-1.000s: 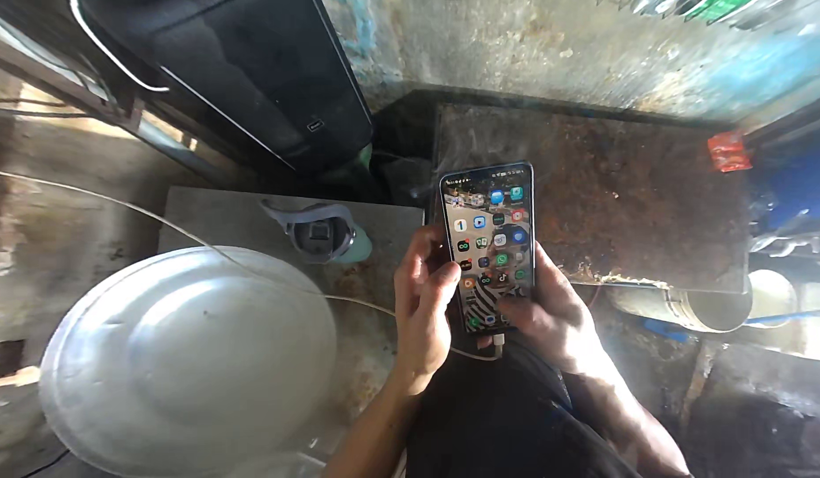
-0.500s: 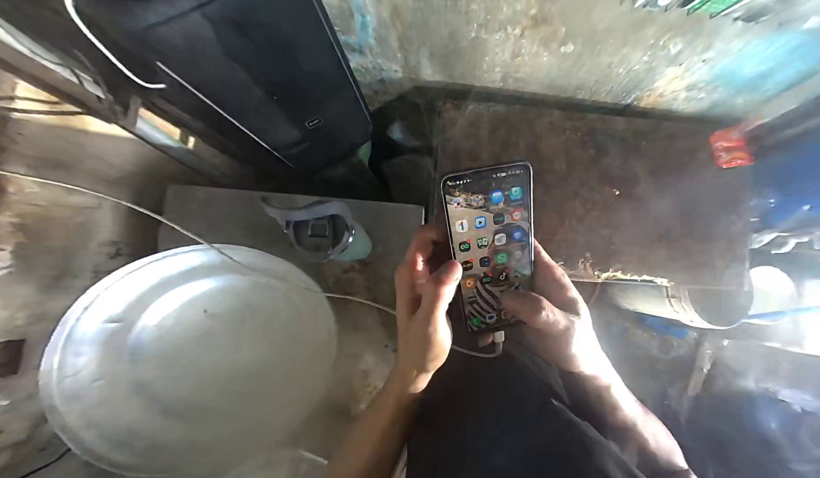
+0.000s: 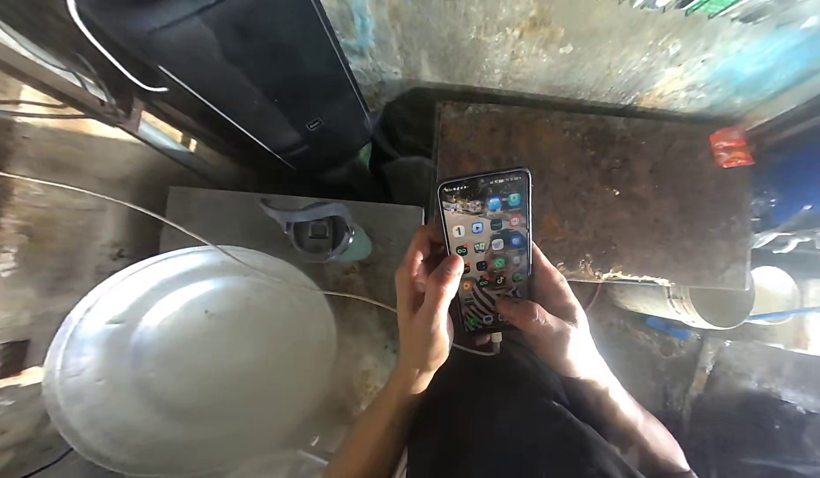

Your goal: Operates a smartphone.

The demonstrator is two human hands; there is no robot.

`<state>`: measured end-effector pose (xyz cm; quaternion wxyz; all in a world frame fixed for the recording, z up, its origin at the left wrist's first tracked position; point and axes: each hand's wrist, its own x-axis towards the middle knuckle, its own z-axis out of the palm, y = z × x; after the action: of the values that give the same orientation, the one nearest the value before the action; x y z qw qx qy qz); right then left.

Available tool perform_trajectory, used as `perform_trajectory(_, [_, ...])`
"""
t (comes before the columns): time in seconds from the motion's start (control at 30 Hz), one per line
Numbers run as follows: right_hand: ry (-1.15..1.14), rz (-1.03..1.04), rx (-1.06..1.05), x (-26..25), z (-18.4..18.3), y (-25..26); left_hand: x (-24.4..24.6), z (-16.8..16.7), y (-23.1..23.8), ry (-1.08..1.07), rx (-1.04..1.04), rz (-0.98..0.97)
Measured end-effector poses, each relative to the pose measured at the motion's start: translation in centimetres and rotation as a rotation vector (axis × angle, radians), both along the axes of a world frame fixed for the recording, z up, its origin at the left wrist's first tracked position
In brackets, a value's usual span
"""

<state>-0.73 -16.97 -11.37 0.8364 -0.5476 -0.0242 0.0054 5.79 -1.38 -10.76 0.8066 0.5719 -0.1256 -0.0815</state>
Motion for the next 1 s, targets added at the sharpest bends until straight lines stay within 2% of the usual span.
perform_trajectory(0.77, [0.02,-0.01,-0.093,-0.01,0.49,-0.04,-0.13,-0.22,0.25,-0.021,-0.01,-0.025])
perform_trajectory(1.0, [0.002,-0.004,-0.062,0.01,0.05,0.05,-0.13,-0.36,0.56,0.006,-0.017,-0.026])
